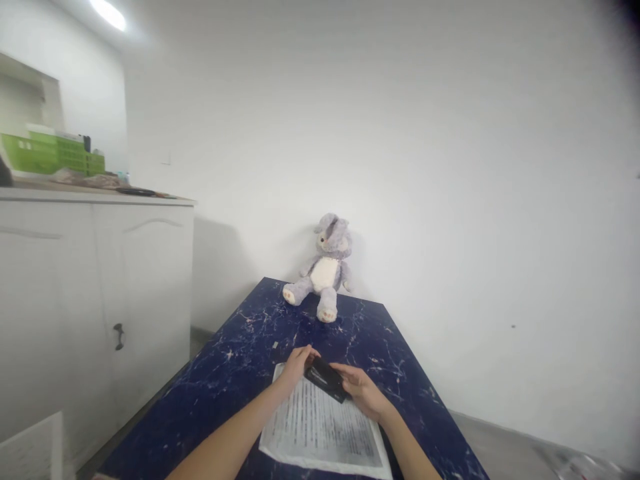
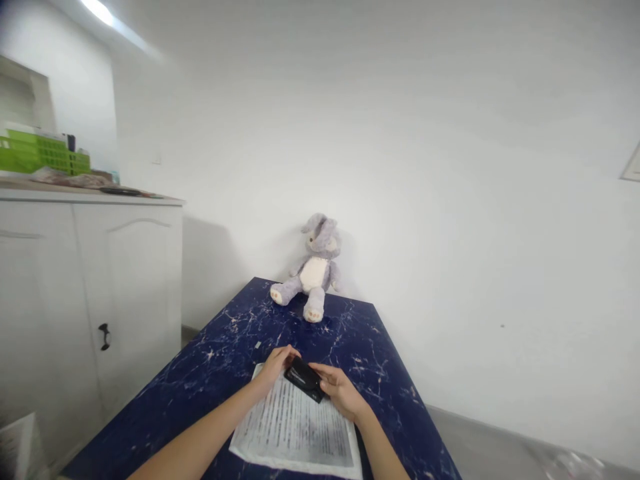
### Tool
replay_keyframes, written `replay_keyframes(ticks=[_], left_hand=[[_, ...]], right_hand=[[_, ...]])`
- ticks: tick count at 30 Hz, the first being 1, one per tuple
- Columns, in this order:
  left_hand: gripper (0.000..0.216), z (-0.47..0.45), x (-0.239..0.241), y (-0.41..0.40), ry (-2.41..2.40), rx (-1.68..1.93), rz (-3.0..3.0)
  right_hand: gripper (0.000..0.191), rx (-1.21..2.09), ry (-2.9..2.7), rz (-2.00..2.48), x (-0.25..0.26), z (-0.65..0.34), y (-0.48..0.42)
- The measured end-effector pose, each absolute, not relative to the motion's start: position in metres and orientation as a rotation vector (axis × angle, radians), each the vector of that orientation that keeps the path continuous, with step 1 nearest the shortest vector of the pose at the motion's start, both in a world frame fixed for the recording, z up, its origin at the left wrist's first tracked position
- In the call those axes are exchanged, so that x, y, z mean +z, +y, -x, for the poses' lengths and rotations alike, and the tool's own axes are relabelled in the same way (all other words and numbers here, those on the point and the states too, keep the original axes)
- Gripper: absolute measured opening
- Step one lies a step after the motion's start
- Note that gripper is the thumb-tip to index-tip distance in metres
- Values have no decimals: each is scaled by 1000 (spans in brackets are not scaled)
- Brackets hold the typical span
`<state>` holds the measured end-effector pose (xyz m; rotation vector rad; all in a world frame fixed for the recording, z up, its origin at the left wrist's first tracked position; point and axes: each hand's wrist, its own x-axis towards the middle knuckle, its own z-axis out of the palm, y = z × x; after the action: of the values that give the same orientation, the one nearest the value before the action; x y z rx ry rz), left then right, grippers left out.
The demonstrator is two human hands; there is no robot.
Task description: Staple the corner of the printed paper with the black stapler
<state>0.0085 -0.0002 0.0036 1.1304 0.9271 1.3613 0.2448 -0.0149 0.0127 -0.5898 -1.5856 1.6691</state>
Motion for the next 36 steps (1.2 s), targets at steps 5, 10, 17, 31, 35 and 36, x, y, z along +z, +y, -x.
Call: replay_keyframes(ticks=[5,10,17,31,35,36], left_hand=[[67,-8,5,-2,918,1366,-1076],[65,-7,7,-5,932,1380,-1069],[70,-7,4,0,885,1366,-1068],[40,-3,-4,10,868,1444,-1103],[30,-4,7,8,802,1476,-945],[24,-4,10,7,784,1483,-872]], right_hand=[[67,1642,-1591,604,10,-245,-14],[61,1651,-1608,571,9,-246,-13],[62,1648,-1620,568,8,-246,-13],[53,1142,-2068,843,23,-234,-18],[51,582,-2205,993,12,-227,-17],[57,439,-2229,947,10,-227,-18]])
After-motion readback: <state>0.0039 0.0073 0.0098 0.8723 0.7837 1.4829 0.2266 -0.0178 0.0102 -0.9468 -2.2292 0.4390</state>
